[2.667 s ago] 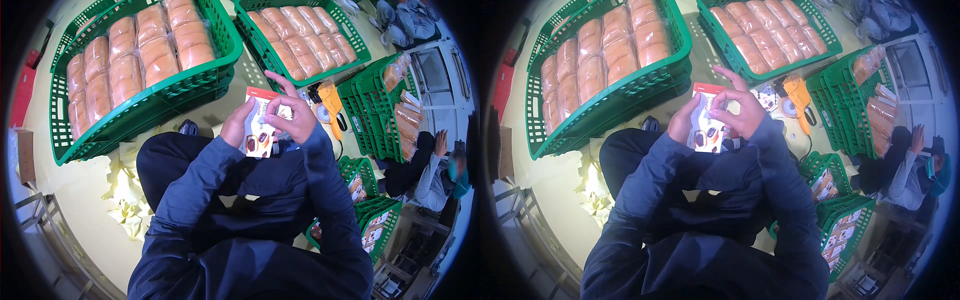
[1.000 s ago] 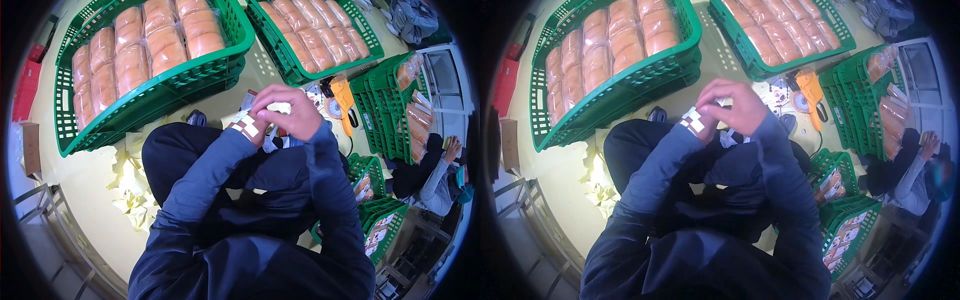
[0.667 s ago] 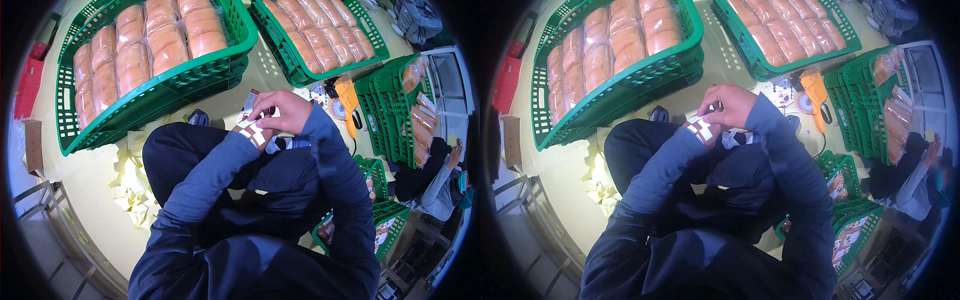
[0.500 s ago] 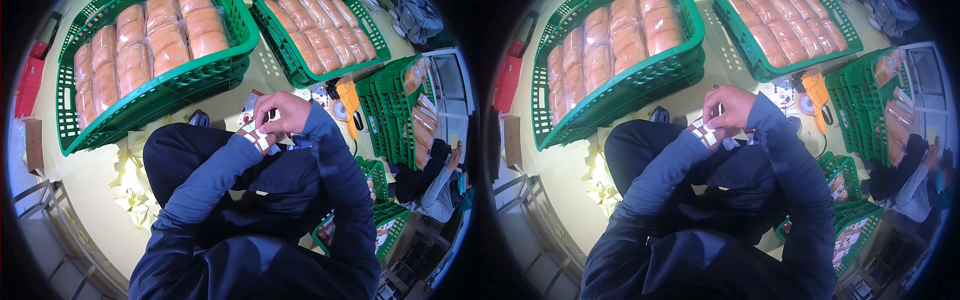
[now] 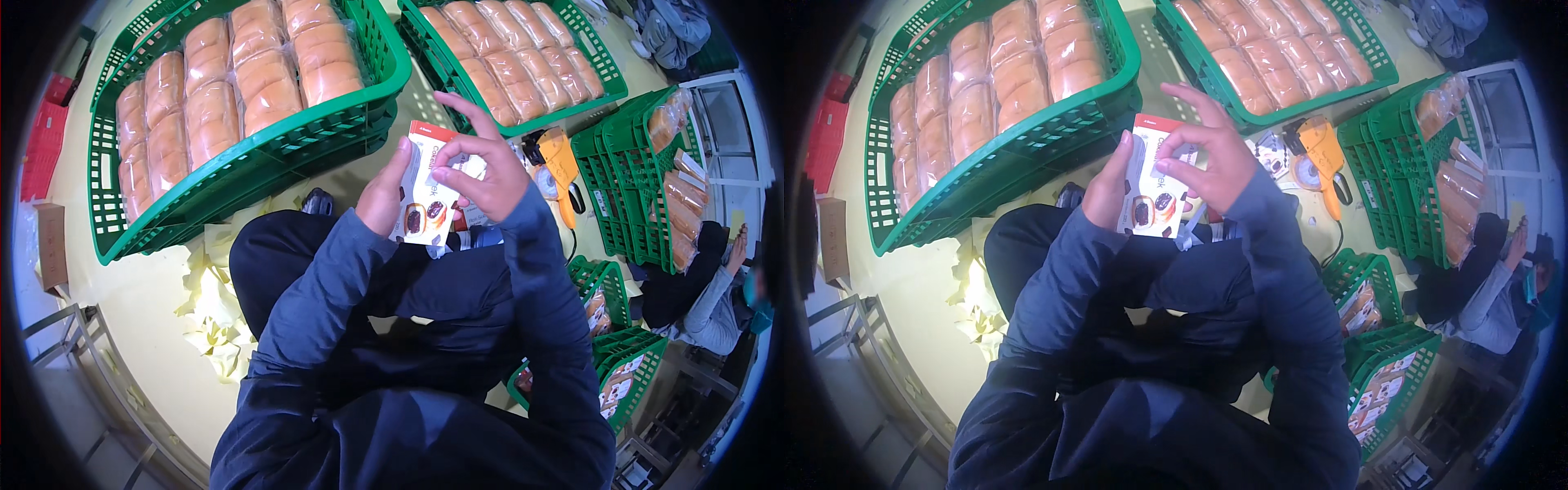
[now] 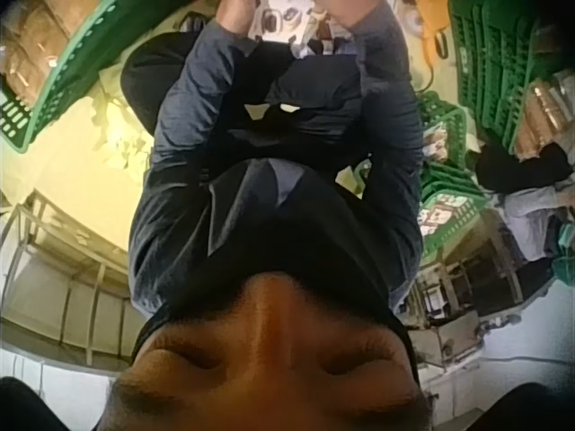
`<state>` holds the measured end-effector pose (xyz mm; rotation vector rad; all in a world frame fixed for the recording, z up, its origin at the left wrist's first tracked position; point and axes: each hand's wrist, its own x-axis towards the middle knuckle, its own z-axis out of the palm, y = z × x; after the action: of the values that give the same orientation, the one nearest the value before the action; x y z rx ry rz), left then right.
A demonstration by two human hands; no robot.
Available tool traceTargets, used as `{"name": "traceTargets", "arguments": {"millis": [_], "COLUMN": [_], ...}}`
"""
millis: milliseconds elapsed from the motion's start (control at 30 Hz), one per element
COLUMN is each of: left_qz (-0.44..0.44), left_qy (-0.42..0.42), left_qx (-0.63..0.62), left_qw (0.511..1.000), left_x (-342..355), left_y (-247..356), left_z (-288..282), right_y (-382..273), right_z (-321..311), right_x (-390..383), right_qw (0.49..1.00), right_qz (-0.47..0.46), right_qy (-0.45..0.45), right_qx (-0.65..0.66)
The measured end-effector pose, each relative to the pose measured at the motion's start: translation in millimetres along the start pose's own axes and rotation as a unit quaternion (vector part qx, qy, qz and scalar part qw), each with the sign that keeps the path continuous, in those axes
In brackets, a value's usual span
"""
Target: The person sits on the floor and applies labels to packages of sliced bread. They use a handheld yellow label printer to print and apply stickers to the plastic-wrapped bread loaves, which are stored in green crates.
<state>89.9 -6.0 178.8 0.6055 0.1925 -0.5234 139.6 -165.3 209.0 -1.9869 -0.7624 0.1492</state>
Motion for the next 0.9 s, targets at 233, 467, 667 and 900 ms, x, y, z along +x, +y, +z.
{"name": "traceTargets", "arguments": {"millis": [233,467,667,900], "left_qz": [0.008,0.025,0.096,0.281], "left_qy": [0.026,0.057,0.086,0.193], "left_qx": [0.007,0.082,0.073,0.297], "left_qw": [1.0,0.995,0.989,0.892], "left_x": [3,4,4,7], "left_y": [-3,-5,-2,-5], "left_z": [-2,-9,-10,-17], "right_y": [0,-5,13,18], "right_z": [9,30,33,51], "right_x": [2,2,-6,-17], "right_qw": [1.0,0.992,0.926,0.908], "right_qz": [0.003,0.015,0.192,0.219], "right_qy": [-0.012,0.127,0.234,0.203], "right_qx": [-0.005,-0.003,0.224,0.294]}}
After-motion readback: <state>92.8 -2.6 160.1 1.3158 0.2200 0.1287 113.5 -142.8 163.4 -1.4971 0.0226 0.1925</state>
